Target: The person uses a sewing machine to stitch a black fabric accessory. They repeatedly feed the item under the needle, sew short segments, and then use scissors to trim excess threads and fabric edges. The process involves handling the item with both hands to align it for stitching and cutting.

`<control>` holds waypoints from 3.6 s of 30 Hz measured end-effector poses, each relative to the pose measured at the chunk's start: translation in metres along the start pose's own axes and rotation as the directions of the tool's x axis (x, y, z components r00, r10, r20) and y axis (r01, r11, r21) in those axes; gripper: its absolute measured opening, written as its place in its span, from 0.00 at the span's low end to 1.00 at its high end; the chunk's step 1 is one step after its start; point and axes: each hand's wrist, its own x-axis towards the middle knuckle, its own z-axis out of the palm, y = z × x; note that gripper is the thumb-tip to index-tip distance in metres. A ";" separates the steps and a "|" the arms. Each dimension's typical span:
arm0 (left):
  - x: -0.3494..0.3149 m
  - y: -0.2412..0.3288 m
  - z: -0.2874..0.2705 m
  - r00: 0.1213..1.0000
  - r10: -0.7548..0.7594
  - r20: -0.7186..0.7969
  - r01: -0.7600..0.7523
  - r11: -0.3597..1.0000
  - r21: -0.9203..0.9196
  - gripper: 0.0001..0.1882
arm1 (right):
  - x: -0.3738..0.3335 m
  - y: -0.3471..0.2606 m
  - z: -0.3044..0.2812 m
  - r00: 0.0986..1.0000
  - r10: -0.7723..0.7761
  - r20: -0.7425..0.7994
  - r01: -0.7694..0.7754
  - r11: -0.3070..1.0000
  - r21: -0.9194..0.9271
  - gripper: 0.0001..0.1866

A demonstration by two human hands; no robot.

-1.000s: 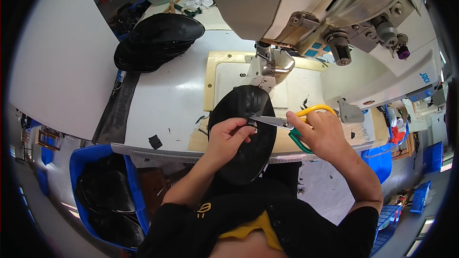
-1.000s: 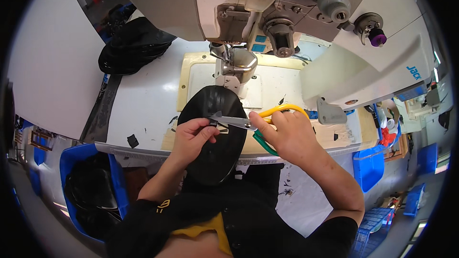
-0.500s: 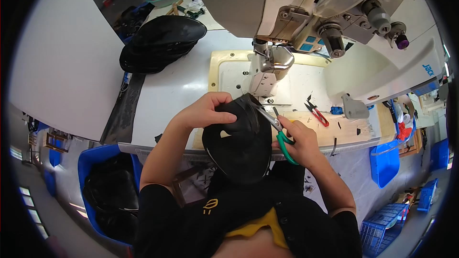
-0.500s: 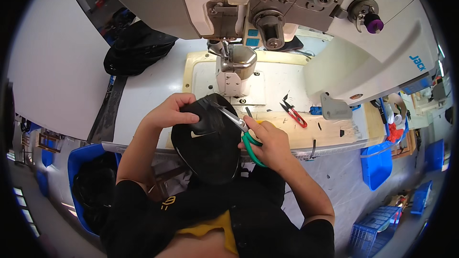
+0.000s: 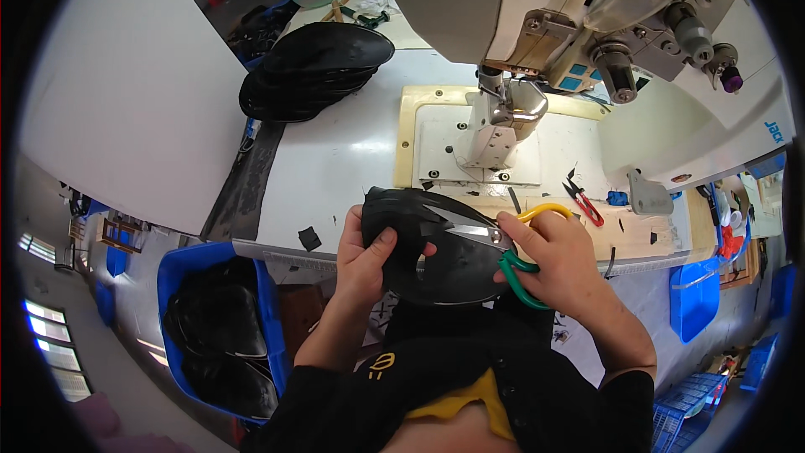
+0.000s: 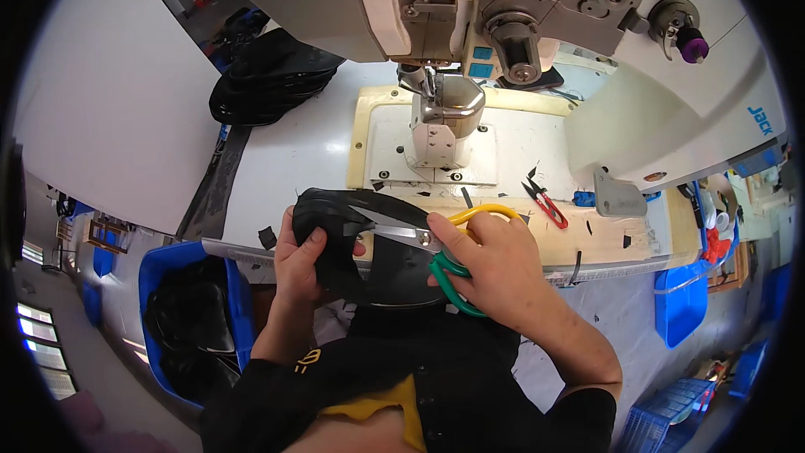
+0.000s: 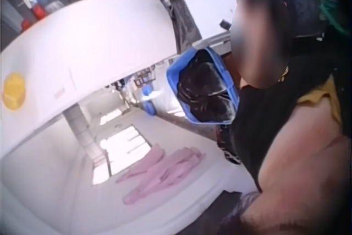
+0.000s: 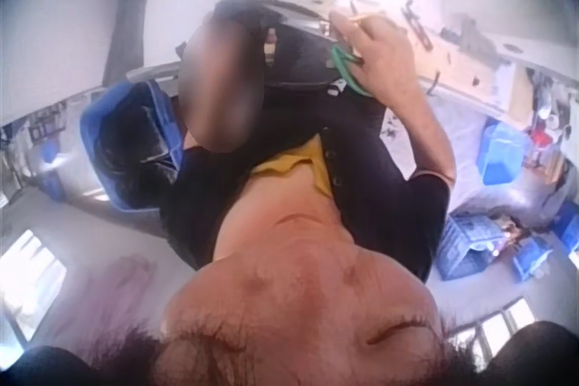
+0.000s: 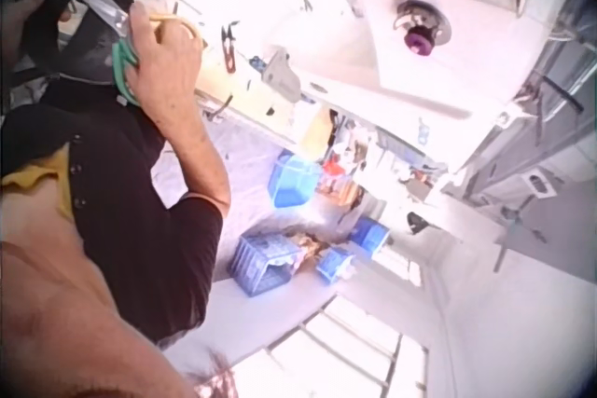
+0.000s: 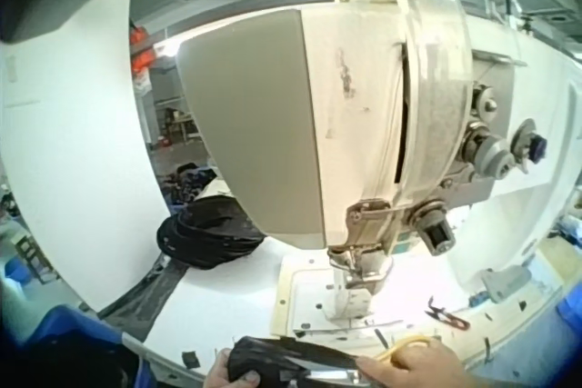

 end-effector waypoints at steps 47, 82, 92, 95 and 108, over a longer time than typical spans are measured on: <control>-0.011 -0.012 0.010 0.984 -0.025 0.177 -0.011 0.980 0.201 0.12 | -0.006 0.008 -0.022 0.998 -0.061 -0.014 0.062 0.996 0.060 0.40; 0.000 -0.009 -0.005 0.985 -0.150 0.087 0.138 0.983 0.123 0.21 | -0.005 0.013 0.011 0.989 -0.134 0.060 0.143 0.969 -0.202 0.34; 0.005 -0.021 -0.028 0.983 -0.133 -0.124 0.140 0.989 0.047 0.24 | -0.016 0.016 0.024 0.943 0.167 0.288 -0.257 0.914 0.314 0.38; 0.005 -0.023 -0.027 0.982 -0.129 -0.137 0.131 0.991 0.006 0.24 | -0.018 0.008 0.030 0.927 0.177 0.331 -0.267 0.930 0.251 0.43; -0.004 -0.023 -0.014 0.988 -0.096 -0.118 0.099 0.995 0.019 0.22 | -0.009 0.009 0.034 0.996 -0.019 0.085 0.010 0.995 0.103 0.39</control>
